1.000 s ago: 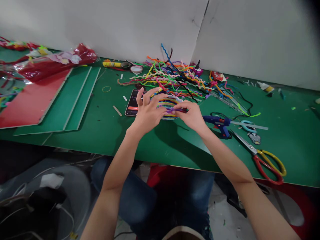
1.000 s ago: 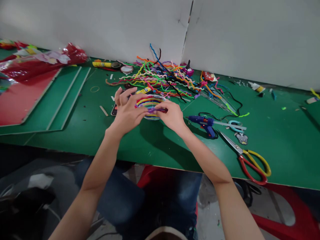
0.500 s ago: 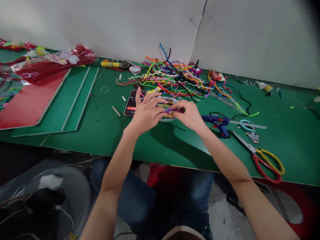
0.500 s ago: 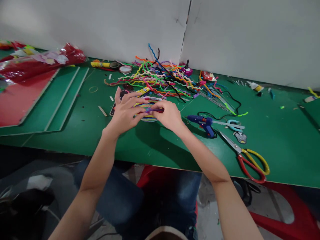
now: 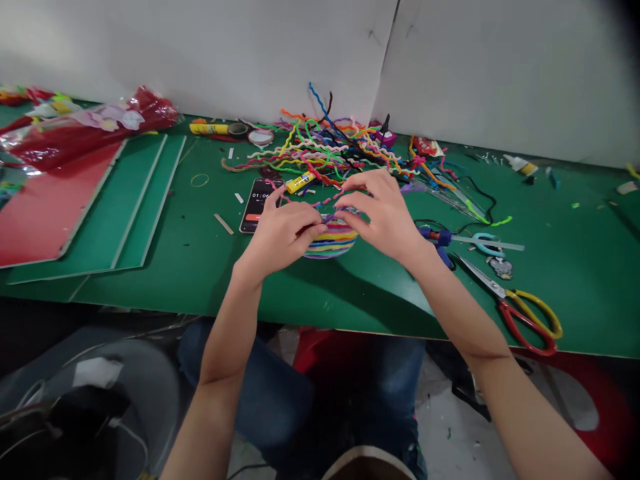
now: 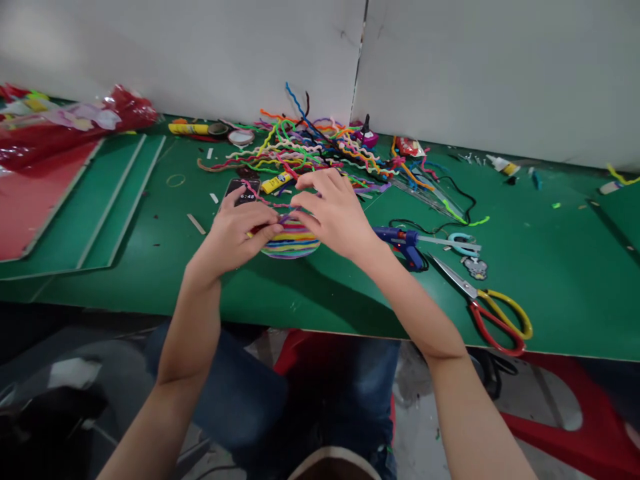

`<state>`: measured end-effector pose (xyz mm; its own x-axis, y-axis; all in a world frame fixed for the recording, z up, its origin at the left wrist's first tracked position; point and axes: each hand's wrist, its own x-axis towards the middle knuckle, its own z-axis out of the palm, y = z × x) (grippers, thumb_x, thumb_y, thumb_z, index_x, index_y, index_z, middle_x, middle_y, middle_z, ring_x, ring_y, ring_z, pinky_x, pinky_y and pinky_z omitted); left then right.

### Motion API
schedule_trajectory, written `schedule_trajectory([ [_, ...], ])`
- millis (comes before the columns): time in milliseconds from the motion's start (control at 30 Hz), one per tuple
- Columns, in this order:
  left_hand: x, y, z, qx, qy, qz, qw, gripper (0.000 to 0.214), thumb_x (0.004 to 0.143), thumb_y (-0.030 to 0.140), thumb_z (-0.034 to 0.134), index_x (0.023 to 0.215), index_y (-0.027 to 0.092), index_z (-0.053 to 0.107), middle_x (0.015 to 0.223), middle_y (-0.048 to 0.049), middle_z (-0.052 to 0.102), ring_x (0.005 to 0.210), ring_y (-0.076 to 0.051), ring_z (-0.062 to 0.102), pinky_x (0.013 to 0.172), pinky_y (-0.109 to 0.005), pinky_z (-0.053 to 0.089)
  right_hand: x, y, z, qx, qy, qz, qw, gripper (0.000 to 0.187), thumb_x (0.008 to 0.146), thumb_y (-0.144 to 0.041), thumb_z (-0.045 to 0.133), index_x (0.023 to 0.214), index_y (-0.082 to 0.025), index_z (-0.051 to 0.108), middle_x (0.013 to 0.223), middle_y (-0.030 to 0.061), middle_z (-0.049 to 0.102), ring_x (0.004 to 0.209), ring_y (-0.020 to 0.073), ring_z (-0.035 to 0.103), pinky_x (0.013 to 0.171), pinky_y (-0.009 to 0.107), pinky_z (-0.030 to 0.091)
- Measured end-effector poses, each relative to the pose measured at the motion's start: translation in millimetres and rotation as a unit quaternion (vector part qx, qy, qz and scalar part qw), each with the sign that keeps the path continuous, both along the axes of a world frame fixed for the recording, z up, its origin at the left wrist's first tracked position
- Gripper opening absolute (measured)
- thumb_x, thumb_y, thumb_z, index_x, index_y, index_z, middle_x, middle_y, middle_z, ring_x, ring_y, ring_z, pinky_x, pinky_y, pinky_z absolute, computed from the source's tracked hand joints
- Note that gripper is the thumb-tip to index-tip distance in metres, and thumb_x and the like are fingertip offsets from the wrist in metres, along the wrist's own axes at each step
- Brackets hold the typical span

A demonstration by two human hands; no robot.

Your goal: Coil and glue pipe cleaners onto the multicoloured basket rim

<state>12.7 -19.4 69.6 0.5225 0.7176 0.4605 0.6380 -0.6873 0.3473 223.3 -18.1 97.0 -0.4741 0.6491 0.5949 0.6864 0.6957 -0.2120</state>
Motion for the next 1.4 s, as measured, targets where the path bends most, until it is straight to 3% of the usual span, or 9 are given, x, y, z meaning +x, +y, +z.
schedule_trajectory([
  [167, 3, 2, -0.6, 0.023, 0.022, 0.024, 0.999, 0.028, 0.095, 0.032, 0.041, 0.078, 0.02, 0.06, 0.081, -0.0002, 0.067, 0.082, -0.016, 0.063, 0.11, -0.051, 0.03, 39, -47, -32.7, 0.14, 0.03, -0.081, 0.986, 0.014, 0.086, -0.033, 0.059, 0.075, -0.025, 0.059, 0.079, 0.0017, 0.066, 0.078, 0.0179, 0.061, 0.073, 0.036, 0.046],
  [267, 5, 2, -2.4, 0.038, 0.025, 0.023, 0.999, 0.028, 0.095, 0.031, 0.041, 0.077, 0.02, 0.059, 0.078, 0.0004, 0.065, 0.08, -0.016, 0.063, 0.11, -0.05, 0.03, 77, -89, -58.7, 0.173, 0.035, -0.166, 0.97, 0.04, 0.081, -0.041, 0.064, 0.056, -0.024, 0.038, 0.053, 0.0002, 0.051, 0.055, 0.0163, 0.052, 0.057, 0.035, 0.041],
  [333, 6, 2, -3.8, 0.044, 0.021, 0.019, 0.999, 0.027, 0.095, 0.03, 0.042, 0.077, 0.021, 0.059, 0.076, 0.0011, 0.065, 0.078, -0.015, 0.062, 0.111, -0.05, 0.029, 103, -107, -72.9, 0.144, 0.05, -0.294, 0.944, 0.047, 0.079, -0.04, 0.066, 0.057, -0.025, 0.027, 0.055, 0.0016, 0.049, 0.056, 0.0185, 0.05, 0.06, 0.039, 0.041],
  [467, 6, 1, -4.9, 0.049, 0.012, 0.016, 0.999, 0.025, 0.094, 0.029, 0.043, 0.077, 0.021, 0.059, 0.077, 0.0021, 0.066, 0.076, -0.014, 0.062, 0.111, -0.049, 0.029, 142, -104, -90.0, -0.014, 0.097, -0.465, 0.88, 0.042, 0.072, -0.059, 0.068, 0.083, -0.023, 0.048, 0.09, 0.0128, 0.057, 0.09, 0.0317, 0.056, 0.08, 0.048, 0.044],
  [600, 6, 1, -3.6, 0.05, 0.021, 0.015, 0.998, 0.026, 0.095, 0.028, 0.041, 0.077, 0.021, 0.058, 0.076, 0.0021, 0.065, 0.075, -0.014, 0.061, 0.111, -0.049, 0.03, 159, -64, -96.9, -0.211, 0.057, -0.37, 0.903, 0.046, 0.069, -0.059, 0.066, 0.089, -0.019, 0.06, 0.09, 0.0118, 0.062, 0.092, 0.0308, 0.057, 0.083, 0.047, 0.045],
  [733, 6, 2, -3.4, 0.052, 0.034, 0.009, 0.998, 0.026, 0.095, 0.028, 0.039, 0.079, 0.021, 0.058, 0.078, 0.0015, 0.066, 0.076, -0.014, 0.061, 0.111, -0.049, 0.029, 156, -37, -96.9, -0.355, 0.079, -0.327, 0.872, 0.033, 0.068, -0.049, 0.065, 0.074, -0.017, 0.063, 0.065, 0.0056, 0.06, 0.064, 0.0232, 0.057, 0.064, 0.04, 0.047],
  [967, 6, 4, -4.7, 0.059, 0.042, 0.019, 0.997, 0.028, 0.097, 0.029, 0.036, 0.08, 0.02, 0.057, 0.076, 0.0008, 0.063, 0.076, -0.015, 0.06, 0.11, -0.048, 0.032, 112, -53, -69.0, -0.351, 0.335, -0.199, 0.851, 0.029, 0.061, -0.045, 0.078, 0.075, -0.022, 0.066, 0.08, 0.0053, 0.072, 0.079, 0.0246, 0.068, 0.076, 0.041, 0.056],
  [1167, 10, 3, -5.6, 0.056, 0.034, 0.015, 0.998, 0.028, 0.096, 0.028, 0.035, 0.08, 0.021, 0.056, 0.076, 0.0005, 0.062, 0.075, -0.015, 0.058, 0.108, -0.048, 0.033, 70, -50, -43.4, -0.381, 0.287, -0.17, 0.863, 0.034, 0.06, -0.051, 0.078, 0.069, -0.021, 0.065, 0.07, 0.0026, 0.068, 0.067, 0.0211, 0.065, 0.062, 0.036, 0.055],
  [1400, 11, 2, -7.5, 0.065, 0.037, 0.01, 0.997, 0.029, 0.097, 0.029, 0.032, 0.081, 0.02, 0.054, 0.078, -0.0006, 0.063, 0.075, -0.016, 0.058, 0.108, -0.049, 0.032, 48, -39, -48.8, -0.331, 0.274, -0.127, 0.894, 0.029, 0.065, -0.046, 0.075, 0.067, -0.022, 0.06, 0.063, 0.0, 0.064, 0.06, 0.0176, 0.06, 0.056, 0.033, 0.052],
])
